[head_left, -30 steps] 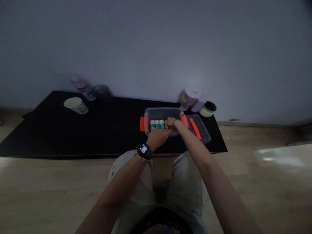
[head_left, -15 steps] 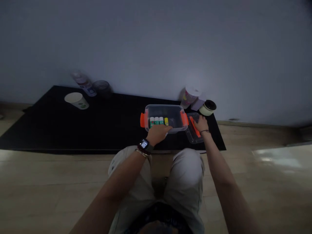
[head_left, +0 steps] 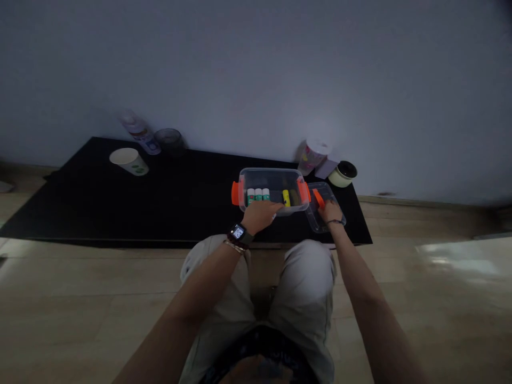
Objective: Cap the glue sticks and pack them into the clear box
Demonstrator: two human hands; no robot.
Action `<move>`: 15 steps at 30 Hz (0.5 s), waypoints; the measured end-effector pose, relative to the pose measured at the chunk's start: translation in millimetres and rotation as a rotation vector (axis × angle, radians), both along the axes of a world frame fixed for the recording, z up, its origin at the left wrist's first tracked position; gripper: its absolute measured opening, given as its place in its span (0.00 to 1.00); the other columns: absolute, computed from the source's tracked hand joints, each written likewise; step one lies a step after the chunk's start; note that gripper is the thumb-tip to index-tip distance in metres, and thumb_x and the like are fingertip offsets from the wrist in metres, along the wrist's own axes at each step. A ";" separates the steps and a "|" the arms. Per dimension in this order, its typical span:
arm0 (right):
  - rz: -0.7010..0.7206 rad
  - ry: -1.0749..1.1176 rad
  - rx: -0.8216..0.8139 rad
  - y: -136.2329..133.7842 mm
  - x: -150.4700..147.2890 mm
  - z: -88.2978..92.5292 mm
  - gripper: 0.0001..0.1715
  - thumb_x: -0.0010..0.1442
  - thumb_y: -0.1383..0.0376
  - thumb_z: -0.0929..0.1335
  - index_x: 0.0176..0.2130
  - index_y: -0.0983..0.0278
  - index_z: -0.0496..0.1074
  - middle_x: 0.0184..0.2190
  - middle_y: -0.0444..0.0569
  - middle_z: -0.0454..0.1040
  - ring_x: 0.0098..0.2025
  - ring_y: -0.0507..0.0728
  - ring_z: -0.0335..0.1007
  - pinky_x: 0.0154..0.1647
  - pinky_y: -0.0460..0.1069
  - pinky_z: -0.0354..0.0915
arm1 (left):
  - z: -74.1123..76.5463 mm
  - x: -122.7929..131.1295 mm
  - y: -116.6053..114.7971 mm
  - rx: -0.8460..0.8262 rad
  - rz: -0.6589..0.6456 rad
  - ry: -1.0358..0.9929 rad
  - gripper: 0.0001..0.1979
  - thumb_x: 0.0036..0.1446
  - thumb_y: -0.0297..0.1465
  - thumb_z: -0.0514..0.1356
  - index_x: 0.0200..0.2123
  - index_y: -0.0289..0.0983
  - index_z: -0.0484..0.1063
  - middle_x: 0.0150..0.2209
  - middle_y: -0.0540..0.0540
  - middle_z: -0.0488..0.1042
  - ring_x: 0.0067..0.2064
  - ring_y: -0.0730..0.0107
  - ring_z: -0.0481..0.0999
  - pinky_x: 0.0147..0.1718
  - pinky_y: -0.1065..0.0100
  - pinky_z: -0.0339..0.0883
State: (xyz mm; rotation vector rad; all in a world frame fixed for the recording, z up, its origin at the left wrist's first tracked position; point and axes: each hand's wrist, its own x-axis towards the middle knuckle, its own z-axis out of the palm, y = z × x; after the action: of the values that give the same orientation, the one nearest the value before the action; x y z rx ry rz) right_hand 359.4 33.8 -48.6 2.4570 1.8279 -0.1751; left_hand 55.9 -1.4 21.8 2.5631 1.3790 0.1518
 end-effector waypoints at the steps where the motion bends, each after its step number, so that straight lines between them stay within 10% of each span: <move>1: -0.015 0.026 -0.005 1.0 4.6 -0.3 0.23 0.63 0.62 0.66 0.55 0.71 0.73 0.54 0.66 0.73 0.56 0.65 0.70 0.53 0.53 0.64 | 0.0 -0.2 -0.1 0.001 0.000 -0.003 0.23 0.63 0.24 0.52 0.58 0.44 0.72 0.49 0.43 0.80 0.49 0.58 0.79 0.40 0.63 0.69; 10: -0.151 0.280 0.205 2.7 51.8 32.3 0.22 0.56 0.60 0.70 0.47 0.69 0.77 0.40 0.58 0.80 0.41 0.61 0.77 0.41 0.50 0.69 | -3.9 -0.1 1.0 0.006 -0.011 -0.029 0.23 0.63 0.24 0.51 0.58 0.43 0.72 0.48 0.40 0.80 0.49 0.56 0.79 0.41 0.61 0.68; 15: 0.025 0.331 0.408 3.7 46.0 72.5 0.22 0.57 0.60 0.68 0.49 0.68 0.75 0.39 0.57 0.79 0.38 0.59 0.75 0.41 0.52 0.69 | -2.6 -0.6 0.5 -0.018 -0.009 -0.034 0.23 0.62 0.24 0.52 0.58 0.43 0.72 0.48 0.40 0.79 0.49 0.56 0.78 0.43 0.60 0.68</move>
State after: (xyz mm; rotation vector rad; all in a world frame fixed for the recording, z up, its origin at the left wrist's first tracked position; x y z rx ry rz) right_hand 405.4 37.5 23.9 2.8118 2.2187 -0.2419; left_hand 55.3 -0.9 19.2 2.5396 1.3509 0.1797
